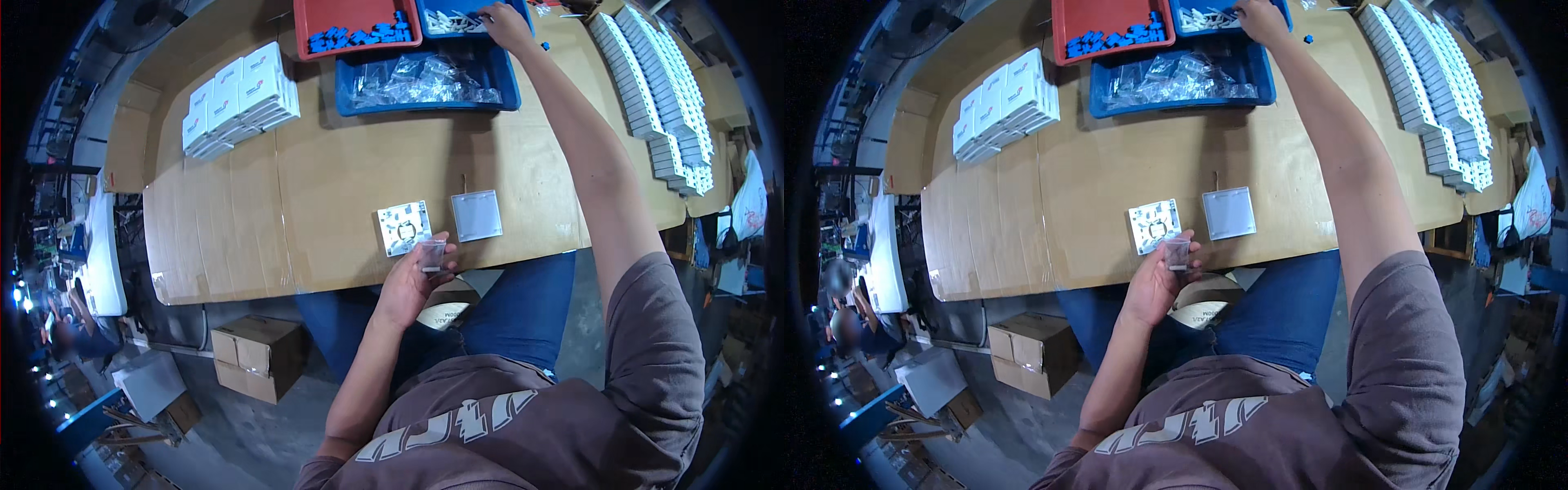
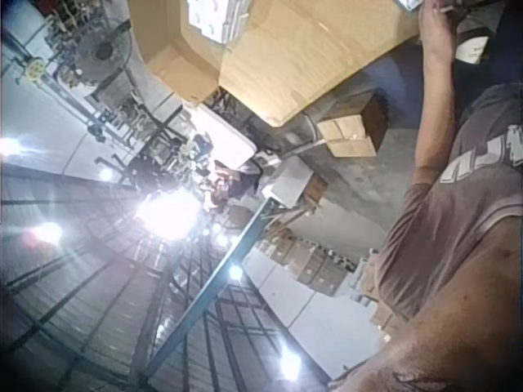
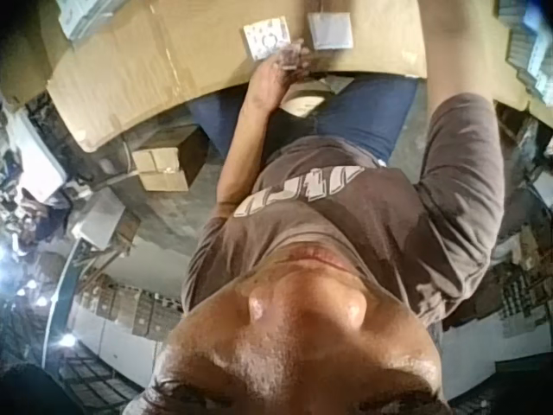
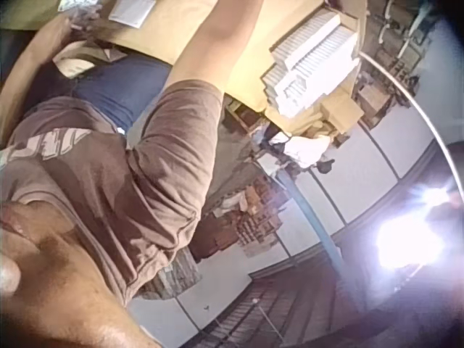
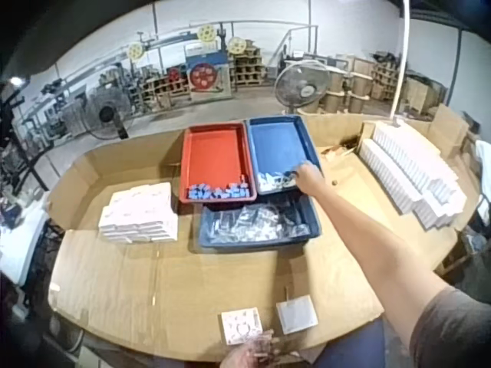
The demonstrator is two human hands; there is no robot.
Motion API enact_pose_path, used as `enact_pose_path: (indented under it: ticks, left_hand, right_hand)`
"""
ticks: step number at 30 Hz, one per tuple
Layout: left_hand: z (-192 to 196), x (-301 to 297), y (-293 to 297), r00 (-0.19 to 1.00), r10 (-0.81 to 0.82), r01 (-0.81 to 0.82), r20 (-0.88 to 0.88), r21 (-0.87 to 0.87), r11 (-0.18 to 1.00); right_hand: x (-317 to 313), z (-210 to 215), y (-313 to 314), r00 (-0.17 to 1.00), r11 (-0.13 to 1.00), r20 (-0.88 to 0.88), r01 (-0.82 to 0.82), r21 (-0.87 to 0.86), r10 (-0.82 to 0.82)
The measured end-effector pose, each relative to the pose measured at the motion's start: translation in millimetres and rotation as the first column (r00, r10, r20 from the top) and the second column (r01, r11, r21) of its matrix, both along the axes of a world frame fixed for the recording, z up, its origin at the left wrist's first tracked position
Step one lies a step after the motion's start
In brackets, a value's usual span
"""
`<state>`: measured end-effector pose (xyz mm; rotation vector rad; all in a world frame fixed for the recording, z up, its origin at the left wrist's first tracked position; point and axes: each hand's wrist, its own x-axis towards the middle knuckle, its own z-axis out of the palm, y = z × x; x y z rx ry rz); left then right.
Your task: Packing small blue and white components into plastic bags and placing them inside small white cardboard boxes.
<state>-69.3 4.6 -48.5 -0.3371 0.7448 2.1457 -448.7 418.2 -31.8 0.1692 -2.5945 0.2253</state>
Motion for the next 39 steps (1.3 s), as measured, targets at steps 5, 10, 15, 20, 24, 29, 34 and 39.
enact_pose_path:
  ticks: [5, 10, 15, 20, 24, 29, 34, 39]
  left_hand:
    - [18, -9, 5, 0.999, 0.037, -0.035, -0.032, 0.047, 0.998]
    - [30, -6, -3, 0.991, 0.105, -0.102, -0.081, 0.037, 0.994]
    - [39, 3, -4, 0.988, 0.112, -0.109, -0.105, 0.039, 0.993]
    - [52, 13, 1, 0.970, 0.074, -0.084, -0.231, -0.033, 0.996]
    - [64, 26, 7, 0.958, 0.043, -0.085, -0.282, -0.136, 0.987]
    - [80, 42, 5, 0.936, 0.023, -0.096, -0.350, -0.194, 0.976]
    - [89, 49, 7, 0.931, -0.005, -0.081, -0.366, -0.218, 0.972]
    - [92, 55, 8, 0.922, 0.033, -0.095, -0.386, -0.142, 0.985]
  right_hand:
    - [33, 1, 21, 0.995, 0.968, -0.086, 0.028, -0.249, -0.051]
    - [137, 5, -24, 1.000, 0.759, -0.016, -0.020, -0.651, 0.012]
    - [278, 22, -103, 0.964, 0.268, 0.060, -0.012, -0.963, 0.260]
    - [366, 44, -166, 0.901, 0.081, 0.107, 0.080, -0.994, 0.421]
    - [395, 67, -184, 0.856, 0.137, 0.170, 0.117, -0.984, 0.489]
    - [390, 88, -169, 0.584, 0.329, 0.293, 0.047, -0.943, 0.757]
    - [389, 125, -178, 0.488, 0.357, 0.275, -0.081, -0.931, 0.828]
    - [375, 129, -191, 0.419, 0.439, 0.303, -0.280, -0.854, 0.856]
